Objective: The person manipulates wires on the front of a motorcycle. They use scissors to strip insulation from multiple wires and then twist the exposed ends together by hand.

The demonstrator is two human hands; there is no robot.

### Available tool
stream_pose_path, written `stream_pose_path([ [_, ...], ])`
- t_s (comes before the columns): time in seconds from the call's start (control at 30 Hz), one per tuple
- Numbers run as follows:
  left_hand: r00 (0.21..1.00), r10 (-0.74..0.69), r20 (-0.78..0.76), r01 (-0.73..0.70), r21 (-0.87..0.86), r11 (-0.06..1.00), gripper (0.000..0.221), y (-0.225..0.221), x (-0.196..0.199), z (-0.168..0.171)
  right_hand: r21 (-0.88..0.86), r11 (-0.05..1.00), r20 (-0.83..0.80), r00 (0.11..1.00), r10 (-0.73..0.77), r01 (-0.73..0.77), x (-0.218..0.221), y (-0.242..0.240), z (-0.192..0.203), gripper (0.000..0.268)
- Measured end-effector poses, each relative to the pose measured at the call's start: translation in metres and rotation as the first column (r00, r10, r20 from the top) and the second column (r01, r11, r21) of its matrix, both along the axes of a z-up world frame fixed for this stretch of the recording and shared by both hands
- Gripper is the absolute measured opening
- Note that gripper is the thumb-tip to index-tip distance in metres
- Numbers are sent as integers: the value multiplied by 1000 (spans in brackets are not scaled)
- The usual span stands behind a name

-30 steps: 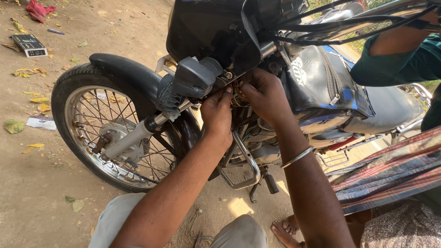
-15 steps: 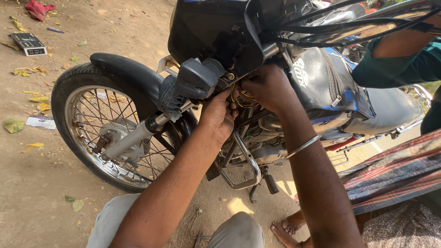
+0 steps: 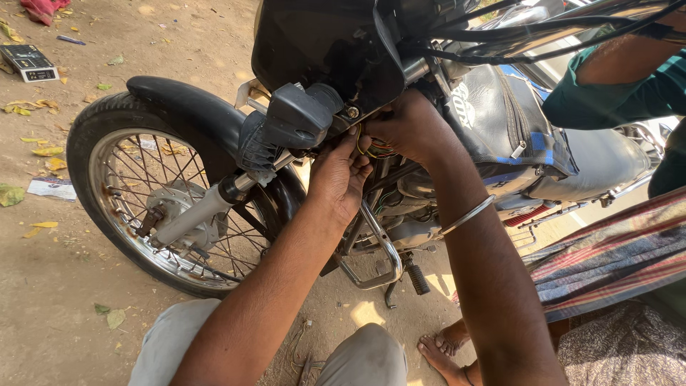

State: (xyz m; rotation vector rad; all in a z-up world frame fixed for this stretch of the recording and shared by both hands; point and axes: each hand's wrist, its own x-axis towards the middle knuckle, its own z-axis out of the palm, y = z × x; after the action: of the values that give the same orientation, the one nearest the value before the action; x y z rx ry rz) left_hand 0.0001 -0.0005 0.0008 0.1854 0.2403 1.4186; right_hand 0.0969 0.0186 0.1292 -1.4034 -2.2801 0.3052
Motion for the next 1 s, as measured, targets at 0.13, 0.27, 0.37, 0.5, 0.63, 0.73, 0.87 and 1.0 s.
stream_pose_path([
  [0.13,996,80,-46,-79,22,997,10,0,3,-1,-99,995,9,1000,7,-6,2,0,1,23],
  [0.27,984,151,-98,-148,41,988,7,4,8,-6,-128,991,-46,998,36,-42,5,0,0,24],
  [0.37,985,172,-5,-172,52,984,5,9,13,-11,-105,994,-65,998,-7,0,4,-2,1,25],
  [0.5,984,171,42,-174,72,982,7,13,17,-18,-154,984,-161,981,-111,86,6,-2,3,23],
  [0.63,965,260,-39,-252,145,957,4,6,17,-16,-87,994,-223,971,-89,71,8,-3,0,23],
  [0.73,939,333,-81,-318,157,935,9,-8,21,-9,-49,997,-175,983,-61,53,6,-7,-1,25],
  [0.87,909,396,-132,-383,114,917,5,-11,28,-8,-124,992,-230,972,-44,16,-2,-20,0,31],
  [1.0,943,327,-69,-320,90,943,6,-4,37,-16,-153,988,-167,985,-34,8,4,-22,5,34],
])
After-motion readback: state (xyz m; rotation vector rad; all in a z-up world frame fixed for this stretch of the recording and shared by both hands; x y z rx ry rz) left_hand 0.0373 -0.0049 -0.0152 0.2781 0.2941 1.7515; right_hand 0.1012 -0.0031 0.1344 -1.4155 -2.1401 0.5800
